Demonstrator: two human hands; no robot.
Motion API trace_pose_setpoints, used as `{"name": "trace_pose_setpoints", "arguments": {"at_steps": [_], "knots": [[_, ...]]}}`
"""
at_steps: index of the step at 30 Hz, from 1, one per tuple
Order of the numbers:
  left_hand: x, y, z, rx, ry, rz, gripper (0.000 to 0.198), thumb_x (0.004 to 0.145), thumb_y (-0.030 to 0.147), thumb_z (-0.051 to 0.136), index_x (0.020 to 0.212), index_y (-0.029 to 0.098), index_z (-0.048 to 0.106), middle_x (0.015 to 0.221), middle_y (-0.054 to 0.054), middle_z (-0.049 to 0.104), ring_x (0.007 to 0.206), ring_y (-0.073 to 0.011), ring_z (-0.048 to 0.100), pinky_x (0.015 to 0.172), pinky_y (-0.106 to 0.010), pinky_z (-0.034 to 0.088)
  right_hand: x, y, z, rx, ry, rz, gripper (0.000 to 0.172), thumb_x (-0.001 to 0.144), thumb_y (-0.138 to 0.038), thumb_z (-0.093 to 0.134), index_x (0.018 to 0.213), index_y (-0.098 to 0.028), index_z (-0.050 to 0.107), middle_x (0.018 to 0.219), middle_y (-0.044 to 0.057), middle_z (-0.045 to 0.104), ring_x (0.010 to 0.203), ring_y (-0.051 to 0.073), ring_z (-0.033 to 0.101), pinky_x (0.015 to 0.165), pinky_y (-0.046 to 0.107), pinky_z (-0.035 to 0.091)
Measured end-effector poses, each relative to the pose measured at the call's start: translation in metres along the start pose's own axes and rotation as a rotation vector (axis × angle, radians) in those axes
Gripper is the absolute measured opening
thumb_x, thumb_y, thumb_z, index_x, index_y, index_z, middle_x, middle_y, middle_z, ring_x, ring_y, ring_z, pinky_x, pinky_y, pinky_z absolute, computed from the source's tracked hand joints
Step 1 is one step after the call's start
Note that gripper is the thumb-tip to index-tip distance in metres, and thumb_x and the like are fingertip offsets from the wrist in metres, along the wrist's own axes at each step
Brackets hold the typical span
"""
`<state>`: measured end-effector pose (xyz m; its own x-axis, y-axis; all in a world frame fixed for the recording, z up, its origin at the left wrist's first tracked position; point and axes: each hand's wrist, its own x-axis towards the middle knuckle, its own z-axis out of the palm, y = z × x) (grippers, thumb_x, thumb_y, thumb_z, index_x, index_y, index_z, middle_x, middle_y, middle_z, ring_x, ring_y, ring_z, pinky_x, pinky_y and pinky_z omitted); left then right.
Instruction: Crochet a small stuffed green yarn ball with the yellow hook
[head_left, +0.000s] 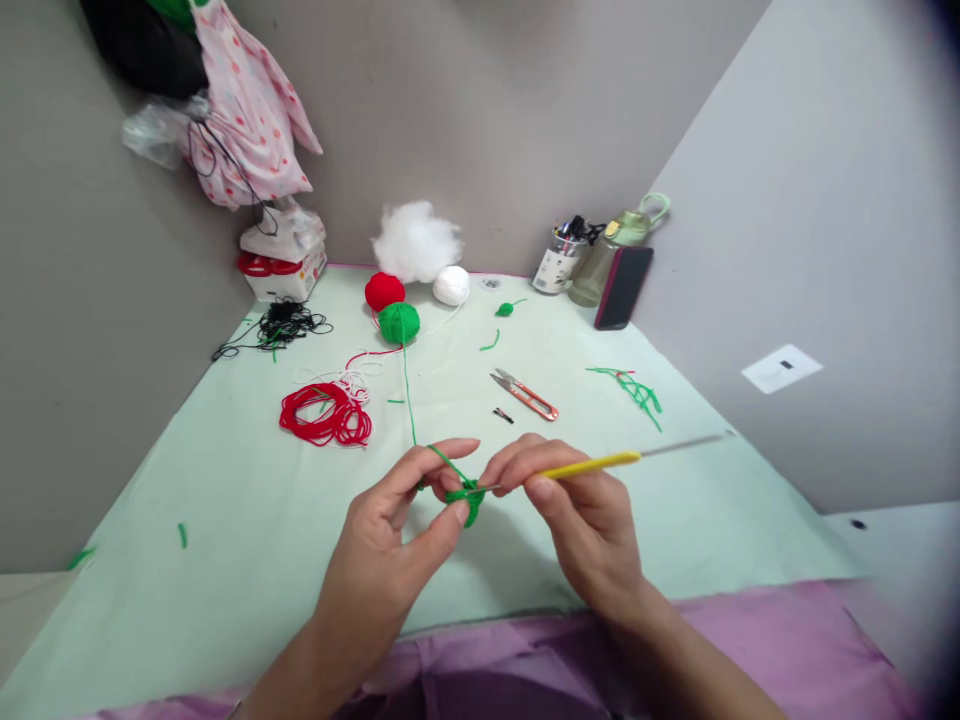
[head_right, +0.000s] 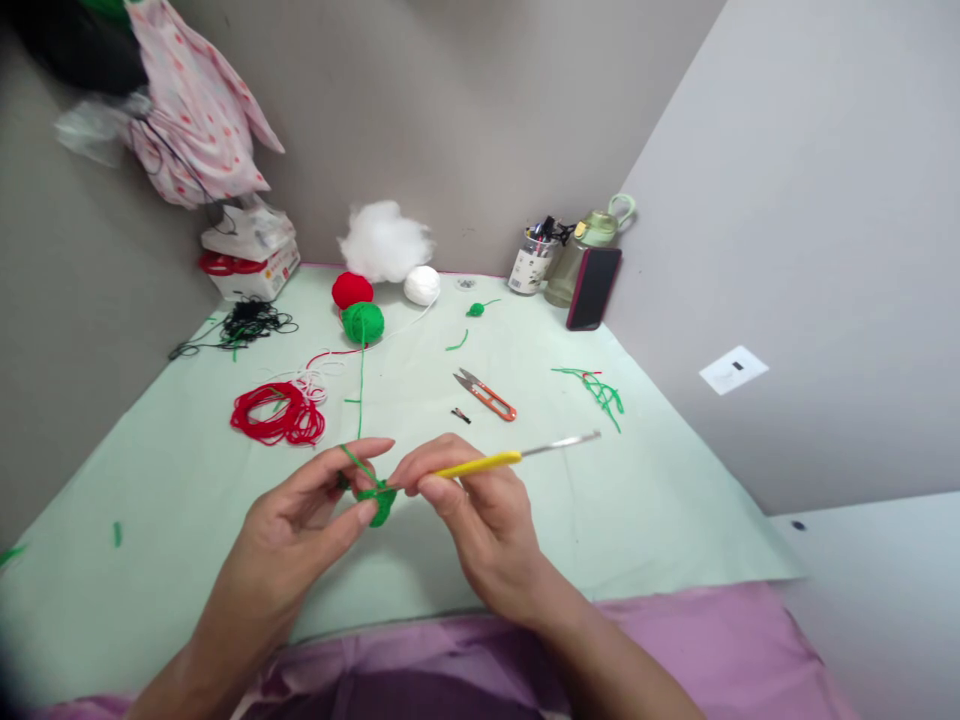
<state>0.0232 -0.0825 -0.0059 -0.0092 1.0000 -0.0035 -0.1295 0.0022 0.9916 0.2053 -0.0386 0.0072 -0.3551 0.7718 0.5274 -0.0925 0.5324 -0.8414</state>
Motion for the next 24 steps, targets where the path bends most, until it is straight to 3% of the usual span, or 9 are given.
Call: {"name": "trace_pose_setpoints", "arguments": {"at_steps": [6,8,10,13,15,20,24], "knots": [[-0.002,-0.003,0.008,0.150,0.142,0.212,0.036,0.087,0.010,0.072,0.112,0.035,0.080,0.099,0.003,0.069,0.097,-0.0120,0.062,0.097,-0.020,0.046,-0.001,-0.006,0.003,-0.555,-0.140,-0.360,0.020,0.105,-0.013,0.048,0.107,-0.015,0.068,0.097,0.011,0.075,0.085,0.019,0.067,0.072,0.032,0.058],[-0.002,-0.004,0.010,0.074,0.151,0.162,0.038,0.088,0.013,0.074,0.118,0.036,0.078,0.097,0.003,0.069,0.093,-0.0117,0.062,0.093,-0.020,0.048,-0.005,-0.004,0.003,-0.708,-0.134,-0.470,0.019,0.102,-0.010,0.053,0.106,-0.014,0.070,0.099,0.012,0.076,0.086,0.020,0.067,0.074,0.032,0.059],[0.000,-0.003,0.010,-0.109,0.113,0.006,0.043,0.088,0.022,0.077,0.129,0.036,0.073,0.090,0.004,0.065,0.084,-0.0103,0.061,0.083,-0.019,0.051,-0.010,-0.001,0.004,-0.796,-0.110,-0.533,0.021,0.097,-0.006,0.060,0.108,-0.017,0.074,0.102,0.011,0.077,0.093,0.021,0.070,0.079,0.032,0.061],[0.002,0.000,0.010,-0.338,0.031,-0.180,0.051,0.086,0.033,0.081,0.136,0.034,0.069,0.087,0.004,0.059,0.074,-0.0078,0.056,0.069,-0.017,0.050,-0.014,0.002,0.002,-0.700,-0.048,-0.480,0.028,0.097,-0.007,0.062,0.117,-0.021,0.074,0.105,0.010,0.078,0.097,0.021,0.073,0.079,0.032,0.063],[0.002,0.000,0.011,-0.303,0.049,-0.163,0.051,0.086,0.032,0.081,0.136,0.033,0.069,0.087,0.004,0.060,0.075,-0.0077,0.057,0.071,-0.017,0.050,-0.012,0.001,0.001,-0.552,-0.011,-0.389,0.027,0.100,-0.012,0.059,0.120,-0.021,0.074,0.103,0.010,0.077,0.091,0.020,0.073,0.074,0.033,0.064],[-0.003,-0.005,0.016,0.185,0.258,0.197,0.042,0.089,0.017,0.074,0.127,0.034,0.069,0.082,0.008,0.064,0.076,-0.0087,0.059,0.090,-0.021,0.049,-0.007,-0.005,0.000,-0.407,-0.050,-0.303,0.025,0.100,-0.007,0.056,0.116,-0.018,0.072,0.098,0.011,0.075,0.085,0.019,0.070,0.071,0.033,0.060],[-0.006,-0.006,0.016,0.425,0.259,0.370,0.025,0.089,0.013,0.070,0.108,0.028,0.069,0.089,0.006,0.070,0.073,-0.0095,0.061,0.086,-0.022,0.051,-0.006,-0.005,0.000,-0.289,0.006,-0.188,0.024,0.097,-0.003,0.057,0.110,-0.018,0.071,0.093,0.008,0.073,0.087,0.019,0.069,0.075,0.034,0.058]]}}
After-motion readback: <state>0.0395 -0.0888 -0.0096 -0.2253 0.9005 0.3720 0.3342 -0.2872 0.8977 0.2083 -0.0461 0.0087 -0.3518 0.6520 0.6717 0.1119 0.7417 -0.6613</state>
